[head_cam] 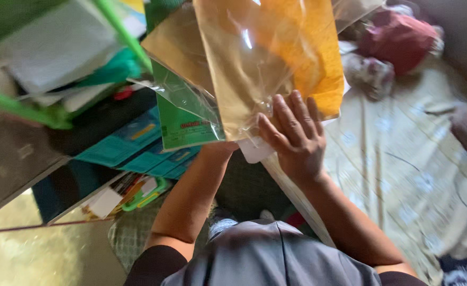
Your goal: The person removes various envelopes, books, and loose papers from a green plastic storage shelf, spreads them onto a bed to sort through them, and then places some items back into the shelf unit.
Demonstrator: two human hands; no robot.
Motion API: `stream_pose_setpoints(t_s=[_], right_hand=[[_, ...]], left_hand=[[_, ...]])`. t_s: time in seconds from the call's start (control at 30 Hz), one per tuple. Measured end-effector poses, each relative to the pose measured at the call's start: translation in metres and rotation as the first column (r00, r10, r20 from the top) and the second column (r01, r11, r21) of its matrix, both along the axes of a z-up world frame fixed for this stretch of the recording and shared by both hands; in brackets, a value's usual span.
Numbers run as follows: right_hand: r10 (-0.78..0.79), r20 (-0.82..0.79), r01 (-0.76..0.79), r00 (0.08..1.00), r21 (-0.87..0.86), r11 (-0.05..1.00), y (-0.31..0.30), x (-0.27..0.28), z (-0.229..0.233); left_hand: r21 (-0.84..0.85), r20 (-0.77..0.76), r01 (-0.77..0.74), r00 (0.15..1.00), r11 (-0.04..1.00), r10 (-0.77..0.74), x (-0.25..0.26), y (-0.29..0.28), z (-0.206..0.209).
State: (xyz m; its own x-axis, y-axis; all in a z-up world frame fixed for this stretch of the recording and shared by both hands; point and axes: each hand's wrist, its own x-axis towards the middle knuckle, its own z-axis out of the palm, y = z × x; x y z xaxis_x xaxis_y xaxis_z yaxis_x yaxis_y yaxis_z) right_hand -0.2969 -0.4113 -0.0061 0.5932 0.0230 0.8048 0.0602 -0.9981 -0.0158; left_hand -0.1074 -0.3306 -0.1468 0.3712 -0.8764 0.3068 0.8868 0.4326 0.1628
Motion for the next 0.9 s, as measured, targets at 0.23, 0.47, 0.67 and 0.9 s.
stream_pose_setpoints(t_s=[0.23,0.47,0.67,0.9], right_hand=[[-0.187,-0.131,0.192,0.974,0.029,0.981,-0.041,-0.055,-0.047],[-0.367,-0.2,0.383,0.909,0.047,0.923,-0.05,-0.073,-0.09],[-0.516,-0.257,0.545,0.817,0.054,0.836,-0.057,-0.068,-0.136],[-0.575,-0.301,0.63,0.761,0.129,0.766,-0.079,-0.066,-0.213]], left_hand=[[-0.23,-0.004,0.095,0.995,0.969,-0.098,-0.052,-0.068,-0.045],[-0.059,-0.316,0.227,0.919,0.972,-0.234,-0.023,-0.138,-0.144],[-0.022,-0.342,0.324,0.887,0.946,-0.311,-0.021,-0.185,-0.177],[0.052,-0.357,0.425,0.853,0.903,-0.381,-0.037,-0.217,-0.231]])
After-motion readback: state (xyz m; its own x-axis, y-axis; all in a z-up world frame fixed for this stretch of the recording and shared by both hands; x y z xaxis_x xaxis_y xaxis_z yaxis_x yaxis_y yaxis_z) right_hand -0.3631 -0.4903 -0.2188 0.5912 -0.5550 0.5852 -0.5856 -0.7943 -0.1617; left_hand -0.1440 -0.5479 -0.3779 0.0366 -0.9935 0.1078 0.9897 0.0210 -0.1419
